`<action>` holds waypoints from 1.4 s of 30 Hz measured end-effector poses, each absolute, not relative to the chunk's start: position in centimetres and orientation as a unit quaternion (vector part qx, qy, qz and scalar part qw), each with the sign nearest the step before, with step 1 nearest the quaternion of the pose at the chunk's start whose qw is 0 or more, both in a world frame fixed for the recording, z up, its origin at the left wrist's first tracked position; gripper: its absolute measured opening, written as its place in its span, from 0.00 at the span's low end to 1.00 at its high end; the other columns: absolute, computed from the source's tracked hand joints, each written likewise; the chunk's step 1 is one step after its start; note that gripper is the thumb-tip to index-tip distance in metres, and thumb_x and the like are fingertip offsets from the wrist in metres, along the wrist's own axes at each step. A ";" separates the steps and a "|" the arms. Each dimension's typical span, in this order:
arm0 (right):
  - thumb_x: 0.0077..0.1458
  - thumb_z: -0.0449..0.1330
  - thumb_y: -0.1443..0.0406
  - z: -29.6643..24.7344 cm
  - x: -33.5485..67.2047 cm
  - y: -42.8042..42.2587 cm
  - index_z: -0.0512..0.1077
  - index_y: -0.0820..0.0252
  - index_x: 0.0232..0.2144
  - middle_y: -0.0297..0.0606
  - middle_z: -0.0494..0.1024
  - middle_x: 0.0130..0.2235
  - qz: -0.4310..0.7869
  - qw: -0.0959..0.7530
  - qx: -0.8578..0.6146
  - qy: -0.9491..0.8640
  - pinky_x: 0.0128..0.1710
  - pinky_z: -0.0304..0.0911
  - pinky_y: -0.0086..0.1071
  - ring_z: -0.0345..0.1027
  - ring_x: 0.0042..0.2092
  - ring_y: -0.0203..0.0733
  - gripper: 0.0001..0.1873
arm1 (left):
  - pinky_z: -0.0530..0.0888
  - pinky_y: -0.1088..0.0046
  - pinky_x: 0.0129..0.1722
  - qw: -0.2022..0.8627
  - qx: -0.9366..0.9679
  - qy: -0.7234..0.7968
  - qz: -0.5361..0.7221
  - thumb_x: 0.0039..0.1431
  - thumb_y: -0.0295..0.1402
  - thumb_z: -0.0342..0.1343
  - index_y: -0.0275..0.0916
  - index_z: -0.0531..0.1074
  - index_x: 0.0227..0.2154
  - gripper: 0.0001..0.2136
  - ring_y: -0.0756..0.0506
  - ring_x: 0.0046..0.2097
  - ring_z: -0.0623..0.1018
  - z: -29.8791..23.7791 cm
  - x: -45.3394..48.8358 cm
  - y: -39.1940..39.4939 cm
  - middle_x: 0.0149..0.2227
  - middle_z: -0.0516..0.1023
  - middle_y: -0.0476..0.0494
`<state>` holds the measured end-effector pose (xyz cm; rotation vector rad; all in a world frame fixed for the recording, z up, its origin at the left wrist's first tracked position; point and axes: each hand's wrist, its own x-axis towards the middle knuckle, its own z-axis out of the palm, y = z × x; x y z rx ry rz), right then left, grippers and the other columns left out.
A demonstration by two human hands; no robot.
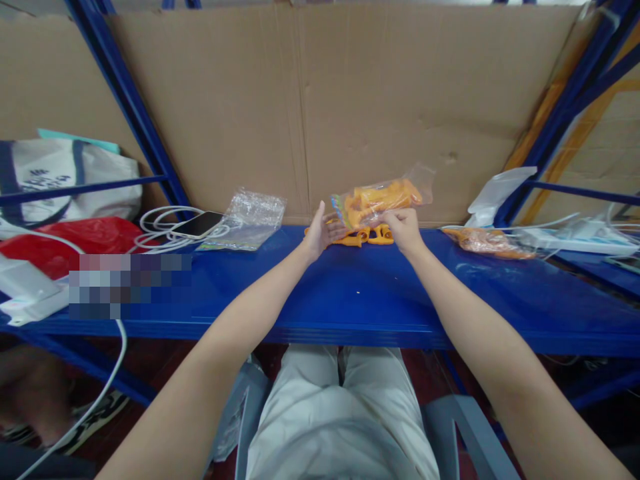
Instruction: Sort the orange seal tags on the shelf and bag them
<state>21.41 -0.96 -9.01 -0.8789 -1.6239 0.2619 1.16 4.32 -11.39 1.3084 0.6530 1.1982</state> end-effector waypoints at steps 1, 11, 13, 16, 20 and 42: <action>0.48 0.55 0.65 -9.0 21.0 -1.2 0.69 0.57 0.12 0.32 0.70 0.17 0.134 0.590 -0.365 -0.708 0.29 0.62 0.29 0.65 0.24 0.36 0.15 | 0.71 0.53 0.59 0.615 0.547 0.256 0.507 0.62 0.61 0.45 0.38 0.73 0.56 0.34 0.34 0.57 0.77 -11.1 1.1 3.9 0.52 0.80 0.33; 0.48 0.60 0.65 -9.1 19.5 -1.8 0.72 0.57 0.11 0.35 0.75 0.18 0.252 0.564 -0.400 -0.677 0.35 0.68 0.31 0.73 0.29 0.40 0.15 | 0.78 0.64 0.50 0.660 0.451 0.240 0.551 0.60 0.36 0.60 0.37 0.74 0.53 0.18 0.41 0.48 0.82 -9.9 1.0 2.8 0.45 0.84 0.41; 0.49 0.63 0.62 -9.3 19.8 -1.4 0.73 0.57 0.14 0.34 0.77 0.21 0.256 0.598 -0.402 -0.644 0.38 0.70 0.33 0.75 0.34 0.43 0.14 | 0.80 0.67 0.46 0.659 0.433 0.255 0.560 0.60 0.32 0.60 0.36 0.74 0.52 0.18 0.43 0.44 0.83 -9.9 0.7 3.1 0.42 0.84 0.42; 0.51 0.66 0.55 -9.5 20.1 -0.7 0.74 0.57 0.20 0.36 0.79 0.26 0.283 0.652 -0.395 -0.582 0.41 0.71 0.36 0.76 0.39 0.46 0.15 | 0.81 0.70 0.40 0.659 0.423 0.266 0.562 0.61 0.28 0.57 0.35 0.75 0.51 0.15 0.45 0.40 0.83 -9.9 0.5 3.3 0.40 0.84 0.43; 0.55 0.63 0.49 -9.6 19.7 0.0 0.76 0.57 0.32 0.38 0.82 0.34 0.374 0.703 -0.334 -0.505 0.43 0.72 0.38 0.77 0.44 0.47 0.18 | 0.81 0.72 0.37 0.667 0.422 0.272 0.550 0.61 0.27 0.57 0.35 0.74 0.50 0.14 0.46 0.37 0.83 -9.8 0.9 2.8 0.38 0.84 0.43; 0.64 0.42 0.43 -9.5 22.5 0.9 0.72 0.56 0.41 0.41 0.80 0.38 0.476 0.693 -0.335 -0.426 0.42 0.73 0.46 0.76 0.45 0.49 0.29 | 0.81 0.72 0.36 0.667 0.417 0.295 0.542 0.60 0.28 0.60 0.38 0.73 0.51 0.15 0.48 0.32 0.82 -9.9 1.6 2.2 0.35 0.84 0.46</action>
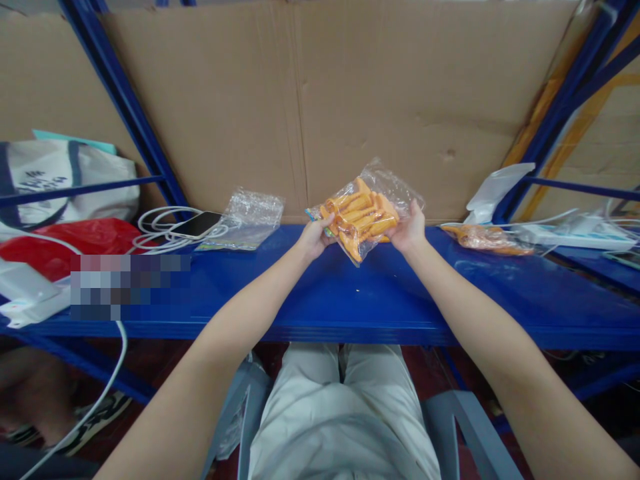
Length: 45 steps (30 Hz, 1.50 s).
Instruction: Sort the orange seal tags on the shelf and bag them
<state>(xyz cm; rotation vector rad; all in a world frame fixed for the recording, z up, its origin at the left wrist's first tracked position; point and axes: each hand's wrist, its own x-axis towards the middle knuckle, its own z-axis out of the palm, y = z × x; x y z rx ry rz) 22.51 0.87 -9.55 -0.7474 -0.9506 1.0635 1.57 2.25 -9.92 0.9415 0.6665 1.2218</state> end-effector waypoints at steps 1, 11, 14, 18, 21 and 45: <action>0.64 0.44 0.43 -9.4 22.3 0.5 0.72 0.55 0.41 0.41 0.80 0.37 0.484 0.686 -0.332 -0.429 0.42 0.74 0.45 0.76 0.44 0.49 0.28 | 0.81 0.72 0.36 0.665 0.412 0.293 0.549 0.61 0.28 0.60 0.38 0.73 0.51 0.15 0.48 0.33 0.83 -9.9 1.6 2.1 0.36 0.84 0.46; 0.65 0.56 0.66 -9.6 18.4 -2.0 0.70 0.59 0.37 0.39 0.81 0.30 0.623 0.484 -0.386 -0.478 0.36 0.76 0.34 0.77 0.31 0.40 0.04 | 0.81 0.72 0.41 0.599 0.350 0.312 0.649 0.67 0.28 0.52 0.41 0.74 0.48 0.10 0.47 0.44 0.82 -10.0 1.4 2.9 0.42 0.84 0.46; 0.64 0.55 0.71 -10.0 18.1 -2.1 0.68 0.58 0.35 0.38 0.81 0.28 0.603 0.469 -0.416 -0.493 0.33 0.76 0.32 0.76 0.27 0.37 0.05 | 0.82 0.69 0.40 0.603 0.346 0.349 0.628 0.69 0.29 0.49 0.39 0.73 0.48 0.10 0.46 0.40 0.83 -10.4 1.0 3.4 0.40 0.83 0.43; 0.62 0.55 0.76 -10.1 18.4 -1.6 0.68 0.58 0.35 0.35 0.78 0.24 0.567 0.515 -0.448 -0.461 0.33 0.76 0.32 0.72 0.23 0.35 0.08 | 0.82 0.65 0.40 0.623 0.413 0.382 0.544 0.70 0.32 0.49 0.38 0.73 0.46 0.10 0.44 0.38 0.84 -11.1 0.5 3.7 0.37 0.83 0.40; 0.59 0.56 0.78 -9.8 18.8 -1.2 0.68 0.58 0.37 0.30 0.76 0.22 0.543 0.559 -0.456 -0.429 0.30 0.75 0.30 0.69 0.20 0.33 0.11 | 0.81 0.67 0.35 0.597 0.471 0.420 0.495 0.68 0.32 0.52 0.37 0.73 0.46 0.09 0.43 0.34 0.84 -11.1 0.2 3.7 0.34 0.83 0.39; 0.57 0.60 0.66 -10.8 20.8 1.3 0.75 0.56 0.40 0.37 0.82 0.38 0.262 0.690 -0.413 -0.534 0.38 0.73 0.32 0.77 0.38 0.39 0.08 | 0.74 0.81 0.24 0.413 0.580 0.453 0.536 0.69 0.40 0.52 0.35 0.77 0.45 0.14 0.53 0.22 0.79 -10.2 0.3 3.0 0.39 0.84 0.41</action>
